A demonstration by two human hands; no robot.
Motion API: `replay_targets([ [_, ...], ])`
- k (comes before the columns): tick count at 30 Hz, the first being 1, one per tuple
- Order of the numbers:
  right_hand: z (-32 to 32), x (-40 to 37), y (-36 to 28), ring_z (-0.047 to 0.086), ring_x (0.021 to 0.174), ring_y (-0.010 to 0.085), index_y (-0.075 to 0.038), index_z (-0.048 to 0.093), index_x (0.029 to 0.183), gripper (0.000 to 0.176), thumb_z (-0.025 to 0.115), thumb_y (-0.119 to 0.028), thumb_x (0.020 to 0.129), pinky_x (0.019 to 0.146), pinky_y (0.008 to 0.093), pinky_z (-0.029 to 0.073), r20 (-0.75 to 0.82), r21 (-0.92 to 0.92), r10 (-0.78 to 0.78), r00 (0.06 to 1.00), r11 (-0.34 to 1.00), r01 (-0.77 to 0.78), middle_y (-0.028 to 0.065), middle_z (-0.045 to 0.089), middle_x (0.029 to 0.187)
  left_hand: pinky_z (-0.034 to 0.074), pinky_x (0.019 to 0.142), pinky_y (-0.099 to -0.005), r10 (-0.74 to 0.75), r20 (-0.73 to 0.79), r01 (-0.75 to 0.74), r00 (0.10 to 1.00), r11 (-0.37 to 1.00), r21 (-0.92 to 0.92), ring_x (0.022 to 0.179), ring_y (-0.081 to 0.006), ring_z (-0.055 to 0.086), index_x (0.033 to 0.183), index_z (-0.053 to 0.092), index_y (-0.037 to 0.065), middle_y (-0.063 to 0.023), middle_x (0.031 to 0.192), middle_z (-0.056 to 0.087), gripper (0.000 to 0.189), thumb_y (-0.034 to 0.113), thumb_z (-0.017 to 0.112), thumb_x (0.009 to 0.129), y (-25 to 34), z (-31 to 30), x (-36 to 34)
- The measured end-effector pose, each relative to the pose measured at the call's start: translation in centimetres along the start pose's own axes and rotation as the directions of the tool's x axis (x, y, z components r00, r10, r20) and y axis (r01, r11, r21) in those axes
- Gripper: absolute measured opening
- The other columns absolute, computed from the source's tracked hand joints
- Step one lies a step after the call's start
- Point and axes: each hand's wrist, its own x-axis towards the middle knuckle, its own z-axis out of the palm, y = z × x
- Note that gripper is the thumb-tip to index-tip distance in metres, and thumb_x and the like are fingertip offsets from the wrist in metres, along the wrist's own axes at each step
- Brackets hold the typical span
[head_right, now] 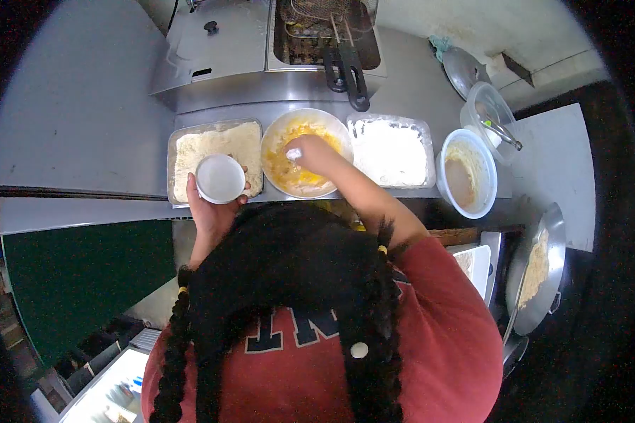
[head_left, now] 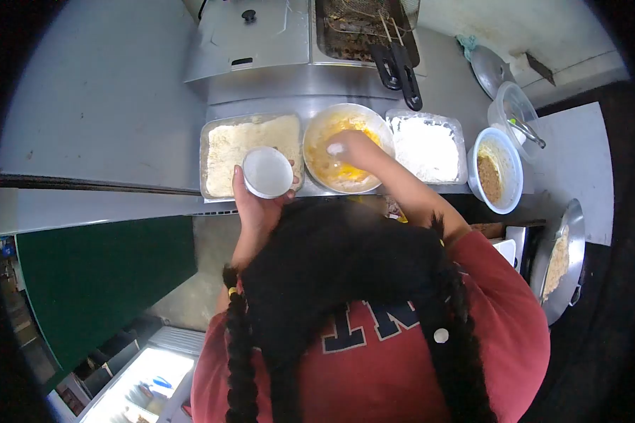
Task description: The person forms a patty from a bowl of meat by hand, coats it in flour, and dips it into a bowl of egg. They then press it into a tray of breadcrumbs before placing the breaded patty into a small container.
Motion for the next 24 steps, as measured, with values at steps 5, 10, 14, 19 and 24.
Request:
replay_targets([
  [5, -0.2, -0.4, 0.9, 0.061, 0.113, 0.0346, -0.008, 0.066, 0.122, 0.045, 0.067, -0.008, 0.078, 0.101, 0.0422, 0.046, -0.253, 0.026, 0.161, 0.954, 0.987, -0.160, 0.0188, 0.067, 0.118, 0.049, 0.059, -0.0378, -0.030, 0.074, 0.030, 0.997, 1.000, 0.004, 0.084, -0.0328, 0.067, 0.134, 0.048, 0.006, -0.0211, 0.111, 0.066, 0.070, 0.060, 0.020, 0.100, 1.8, -2.1, 0.5],
  [10, 2.5, -0.9, -1.2, 0.060, 0.116, 0.0344, -0.011, 0.066, 0.125, 0.045, 0.066, -0.008, 0.080, 0.102, 0.0415, 0.046, -0.254, -0.353, 0.012, 0.967, 0.930, -0.104, 0.0176, 0.065, 0.123, 0.049, 0.059, -0.0371, -0.065, 0.091, 0.061, 0.994, 0.997, 0.039, 0.084, -0.0309, 0.067, 0.134, 0.048, 0.006, -0.0192, 0.110, 0.066, 0.069, 0.060, 0.021, 0.100, 3.8, -3.6, 0.9],
  [14, 2.2, 0.5, -1.0, 0.060, 0.116, 0.0336, -0.011, 0.068, 0.123, 0.044, 0.067, -0.006, 0.079, 0.102, 0.0395, 0.046, -0.216, -0.226, 0.153, 0.964, 0.953, -0.202, 0.0162, 0.065, 0.124, 0.046, 0.061, -0.0356, -0.126, 0.112, 0.116, 0.986, 0.989, 0.091, 0.083, -0.0278, 0.064, 0.134, 0.049, 0.008, -0.0178, 0.111, 0.066, 0.073, 0.065, 0.022, 0.098, 4.9, -4.2, 0.9],
  [19, 1.1, 0.8, -0.6, 0.060, 0.116, 0.0337, -0.010, 0.070, 0.118, 0.034, 0.068, -0.011, 0.083, 0.101, 0.0371, 0.047, -0.147, 0.451, 0.326, 0.934, 0.863, -0.230, 0.0167, 0.064, 0.127, 0.046, 0.061, -0.0357, -0.174, 0.134, 0.160, 0.976, 0.981, 0.111, 0.084, -0.0277, 0.064, 0.135, 0.049, 0.008, -0.0181, 0.111, 0.066, 0.073, 0.066, 0.022, 0.098, 6.3, -5.3, 1.1],
  [24, 1.1, 0.1, -2.8, 0.060, 0.116, 0.0345, -0.007, 0.065, 0.125, 0.043, 0.068, -0.012, 0.083, 0.102, 0.0387, 0.046, -0.240, 0.013, 0.324, 0.915, 0.943, -0.331, 0.0187, 0.063, 0.127, 0.046, 0.061, -0.0352, -0.164, 0.120, 0.149, 0.979, 0.981, 0.122, 0.084, -0.0276, 0.064, 0.135, 0.048, 0.008, -0.0181, 0.111, 0.066, 0.074, 0.066, 0.022, 0.098, 7.4, -6.1, 1.6],
])
